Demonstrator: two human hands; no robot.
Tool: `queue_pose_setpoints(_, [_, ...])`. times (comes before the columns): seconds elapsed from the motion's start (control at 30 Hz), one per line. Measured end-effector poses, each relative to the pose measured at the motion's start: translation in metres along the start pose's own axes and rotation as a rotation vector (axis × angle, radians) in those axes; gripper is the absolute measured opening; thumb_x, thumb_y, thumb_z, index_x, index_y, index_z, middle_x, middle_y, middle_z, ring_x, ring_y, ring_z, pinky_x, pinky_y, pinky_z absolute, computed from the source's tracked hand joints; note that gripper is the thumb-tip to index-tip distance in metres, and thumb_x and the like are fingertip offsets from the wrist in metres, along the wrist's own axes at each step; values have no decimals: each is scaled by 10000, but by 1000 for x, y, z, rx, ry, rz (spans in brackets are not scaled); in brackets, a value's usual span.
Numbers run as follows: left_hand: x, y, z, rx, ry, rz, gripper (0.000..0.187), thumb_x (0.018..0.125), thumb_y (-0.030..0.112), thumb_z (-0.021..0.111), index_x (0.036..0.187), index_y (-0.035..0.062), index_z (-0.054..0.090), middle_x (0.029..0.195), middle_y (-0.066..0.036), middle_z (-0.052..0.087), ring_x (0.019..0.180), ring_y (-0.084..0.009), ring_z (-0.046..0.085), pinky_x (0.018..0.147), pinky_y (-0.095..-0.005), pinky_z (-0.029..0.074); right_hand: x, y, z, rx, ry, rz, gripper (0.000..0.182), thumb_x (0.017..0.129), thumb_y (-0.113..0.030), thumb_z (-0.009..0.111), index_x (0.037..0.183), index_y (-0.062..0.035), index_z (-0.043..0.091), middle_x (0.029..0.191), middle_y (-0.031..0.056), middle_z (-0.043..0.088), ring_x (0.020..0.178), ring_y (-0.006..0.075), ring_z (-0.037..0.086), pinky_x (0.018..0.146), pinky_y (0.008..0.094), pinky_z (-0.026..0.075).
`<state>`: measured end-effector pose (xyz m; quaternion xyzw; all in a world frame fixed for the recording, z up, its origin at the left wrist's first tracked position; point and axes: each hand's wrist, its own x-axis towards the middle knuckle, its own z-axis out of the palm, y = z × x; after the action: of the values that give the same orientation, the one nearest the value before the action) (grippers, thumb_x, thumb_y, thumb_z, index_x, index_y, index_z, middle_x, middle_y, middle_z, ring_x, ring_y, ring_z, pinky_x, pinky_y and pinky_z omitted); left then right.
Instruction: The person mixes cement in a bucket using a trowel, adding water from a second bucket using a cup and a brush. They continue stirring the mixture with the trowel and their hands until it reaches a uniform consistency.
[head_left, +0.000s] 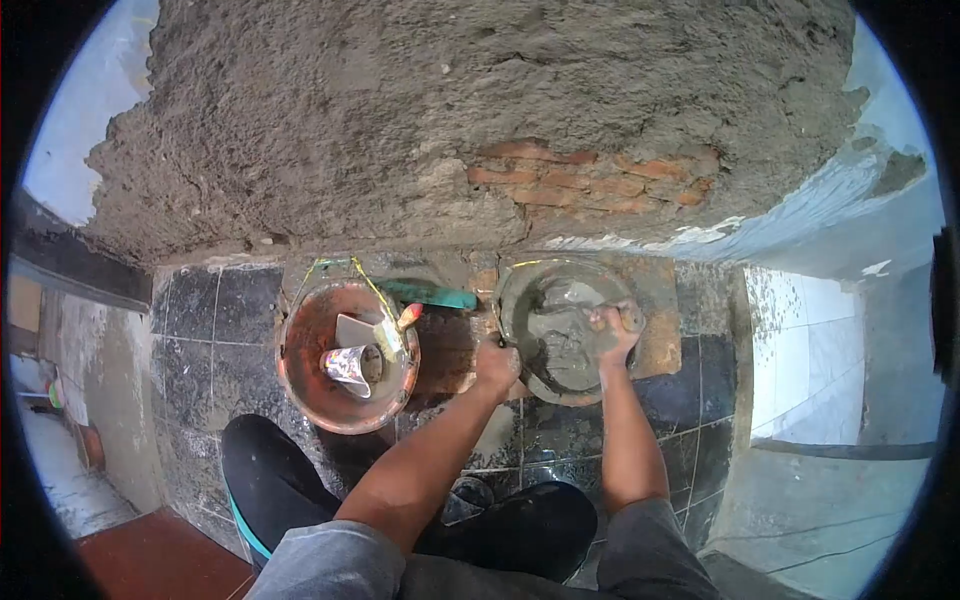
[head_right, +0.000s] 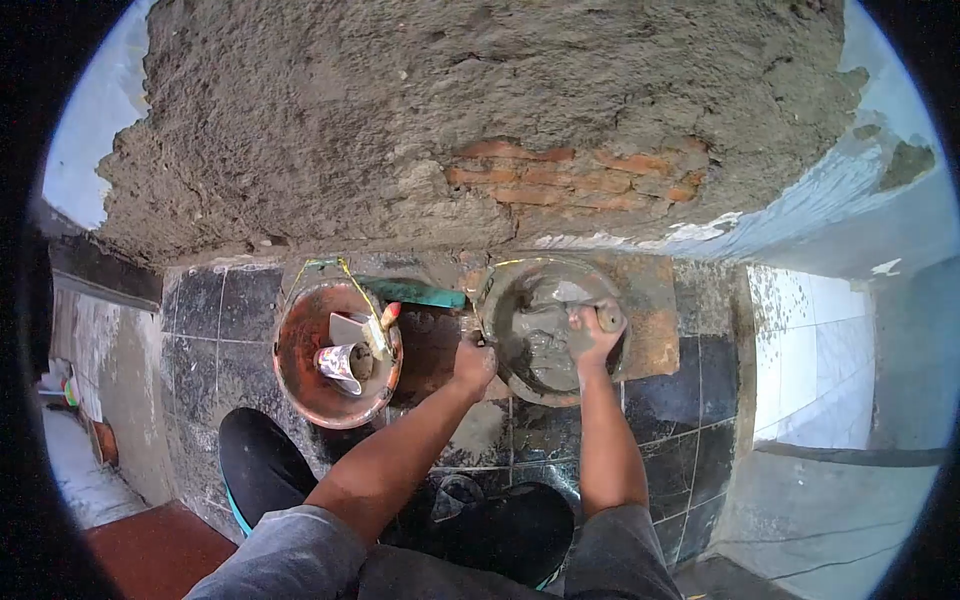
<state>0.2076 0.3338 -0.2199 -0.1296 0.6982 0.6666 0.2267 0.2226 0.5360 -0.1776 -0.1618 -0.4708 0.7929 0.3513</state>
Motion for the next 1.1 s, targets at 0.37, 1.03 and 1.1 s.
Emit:
queue_pose_setpoints(0.37, [-7,0,5,57,62,-31,398,764,113,597,1115,-63,664,993,-293,704,983,-450,679,847,-446,525,-38,-43,-31,-79,117,64,223,829,29,613,1003,-39,492,698,95,561,548,205,549,576,371,523])
queue_pose_setpoints(1.03, [0,0,2,88,22,64,344,792,131,664,1092,-37,668,971,-265,716,932,-427,693,812,-457,527,40,31,-43,10,750,-110,192,933,-290,573,1002,-125,643,763,45,515,713,212,519,695,376,488])
queue_pose_setpoints(1.1, [8,-21,4,122,21,70,337,818,154,675,1101,-29,671,971,-260,717,924,-420,695,807,-453,527,25,36,-63,59,716,-135,186,909,-280,580,913,-106,643,714,46,504,667,206,507,673,357,482])
